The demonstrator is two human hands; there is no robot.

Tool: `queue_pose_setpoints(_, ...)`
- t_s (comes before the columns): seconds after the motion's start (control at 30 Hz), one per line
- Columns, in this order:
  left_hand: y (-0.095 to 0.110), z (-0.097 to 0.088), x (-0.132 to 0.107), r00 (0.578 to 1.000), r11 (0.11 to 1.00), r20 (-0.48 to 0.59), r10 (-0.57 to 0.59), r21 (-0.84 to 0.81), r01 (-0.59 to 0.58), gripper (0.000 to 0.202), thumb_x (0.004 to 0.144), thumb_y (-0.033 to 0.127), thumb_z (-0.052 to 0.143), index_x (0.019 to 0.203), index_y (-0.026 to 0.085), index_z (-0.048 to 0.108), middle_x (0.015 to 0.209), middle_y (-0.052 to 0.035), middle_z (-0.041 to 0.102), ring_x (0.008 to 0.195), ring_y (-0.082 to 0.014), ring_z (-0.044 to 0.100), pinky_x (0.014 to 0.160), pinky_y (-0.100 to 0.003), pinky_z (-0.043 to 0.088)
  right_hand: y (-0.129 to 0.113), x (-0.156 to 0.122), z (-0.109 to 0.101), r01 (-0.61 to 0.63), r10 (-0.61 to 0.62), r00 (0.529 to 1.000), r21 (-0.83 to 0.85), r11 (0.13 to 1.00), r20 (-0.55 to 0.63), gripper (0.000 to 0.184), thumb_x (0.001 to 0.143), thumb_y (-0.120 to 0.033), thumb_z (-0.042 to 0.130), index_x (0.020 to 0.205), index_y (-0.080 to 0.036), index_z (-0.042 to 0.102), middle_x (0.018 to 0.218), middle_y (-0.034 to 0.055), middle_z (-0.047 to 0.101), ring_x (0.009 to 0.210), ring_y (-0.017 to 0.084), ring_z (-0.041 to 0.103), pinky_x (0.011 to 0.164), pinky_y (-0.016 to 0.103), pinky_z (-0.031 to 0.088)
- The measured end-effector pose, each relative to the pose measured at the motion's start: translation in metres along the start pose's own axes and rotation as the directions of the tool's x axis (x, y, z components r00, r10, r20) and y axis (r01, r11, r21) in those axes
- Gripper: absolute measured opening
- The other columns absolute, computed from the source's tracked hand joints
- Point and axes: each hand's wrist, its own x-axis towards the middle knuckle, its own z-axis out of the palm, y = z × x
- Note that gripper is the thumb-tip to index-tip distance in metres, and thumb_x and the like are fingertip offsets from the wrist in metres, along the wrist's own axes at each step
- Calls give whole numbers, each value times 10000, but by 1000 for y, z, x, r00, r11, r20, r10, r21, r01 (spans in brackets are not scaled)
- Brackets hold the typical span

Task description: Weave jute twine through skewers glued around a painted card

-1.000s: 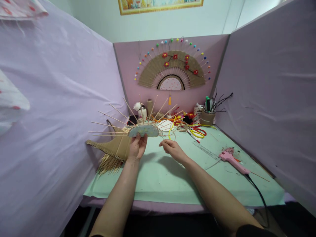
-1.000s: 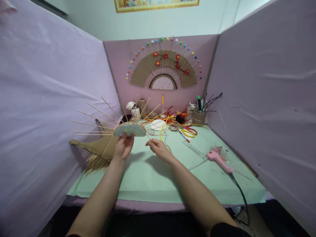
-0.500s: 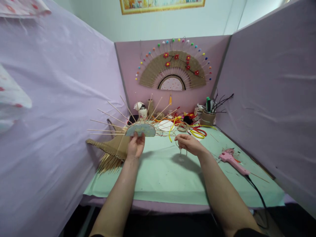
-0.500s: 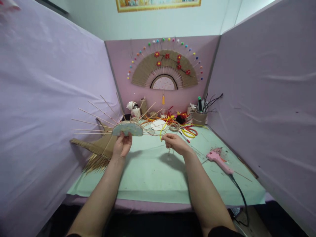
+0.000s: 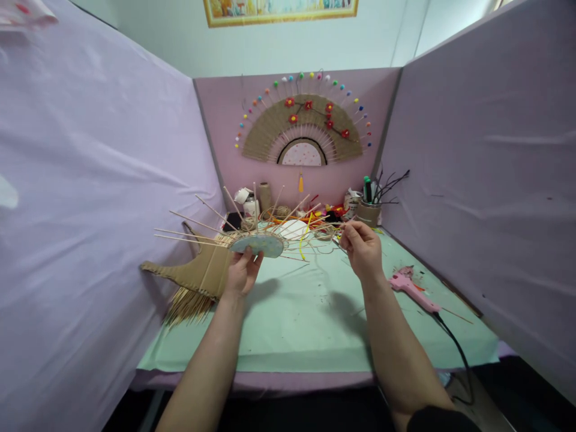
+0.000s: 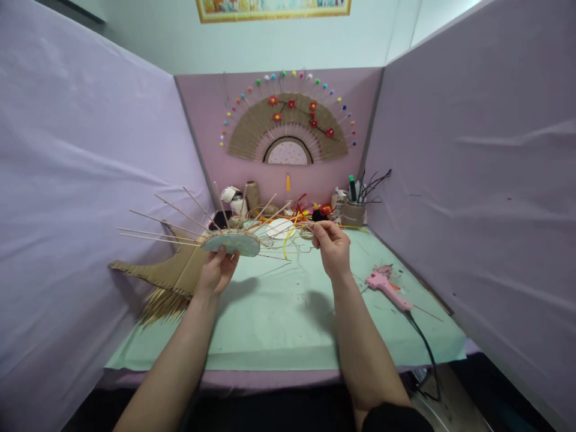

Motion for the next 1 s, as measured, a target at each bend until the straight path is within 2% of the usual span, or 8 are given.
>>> queue_pose_setpoints(0.2,-1,1,-2,999,998,45,-8,59,6,248,620,130,784,795,222,634,805,60,695,808,-90,628,782,-265,488,-2,4,1,85,-92,994,-98,992,-65,228,780,-412,611,798,-184,607,555,-41,441,492,84,381,481,234,310)
queue_pose_setpoints(0.47,-1,2,-3,999,999,51,6,44,-8,242,635,129,774,811,223,638,835,58,697,822,-88,627,814,-269,473,11,1,-7,-21,-80,974,-440,898,-210,288,772,-444,565,707,-164,576,602,-13,476,554,112,390,518,240,321)
queue_pose_setpoints(0.6,1,2,-1,997,998,37,63,-12,-63,232,663,131,757,831,242,644,871,65,699,844,-75,625,842,-266,471,17,-2,-8,-32,-34,990,-452,892,-137,264,770,-403,545,641,-172,530,561,-25,427,538,104,366,506,235,306)
queue_pose_setpoints(0.7,4,3,-1,996,995,17,90,-48,-89,203,692,144,738,839,254,651,904,65,701,858,-70,625,868,-267,467,23,-5,-3,-122,159,987,-482,868,36,246,749,-383,539,620,-173,539,520,-26,432,506,102,365,474,233,287)
queue_pose_setpoints(0.77,6,3,-1,995,993,6,97,-70,-96,189,709,138,723,839,258,657,908,65,703,857,-70,626,873,-264,468,29,-11,4,-176,314,932,-533,828,179,236,735,-373,540,616,-171,561,505,-24,456,482,98,364,459,230,277)
queue_pose_setpoints(0.87,8,4,-2,995,991,9,96,-94,-95,170,735,130,697,847,253,664,915,53,706,871,-79,628,867,-261,477,42,-23,17,-199,484,804,-611,766,345,242,740,-366,527,621,-166,595,511,-19,502,468,92,374,457,223,277)
queue_pose_setpoints(0.93,7,4,-2,996,991,17,85,-110,-82,155,751,127,681,847,247,665,914,49,707,873,-81,628,857,-254,483,53,-33,28,-208,554,729,-639,740,403,246,746,-350,515,611,-163,601,519,-13,524,471,91,390,463,219,283)
queue_pose_setpoints(1.0,5,4,-3,998,990,18,57,-126,-54,135,762,128,670,829,245,664,905,53,707,864,-76,628,836,-238,488,62,-41,39,-225,598,690,-666,712,407,242,747,-329,507,589,-165,592,512,-13,528,469,91,397,468,220,289)
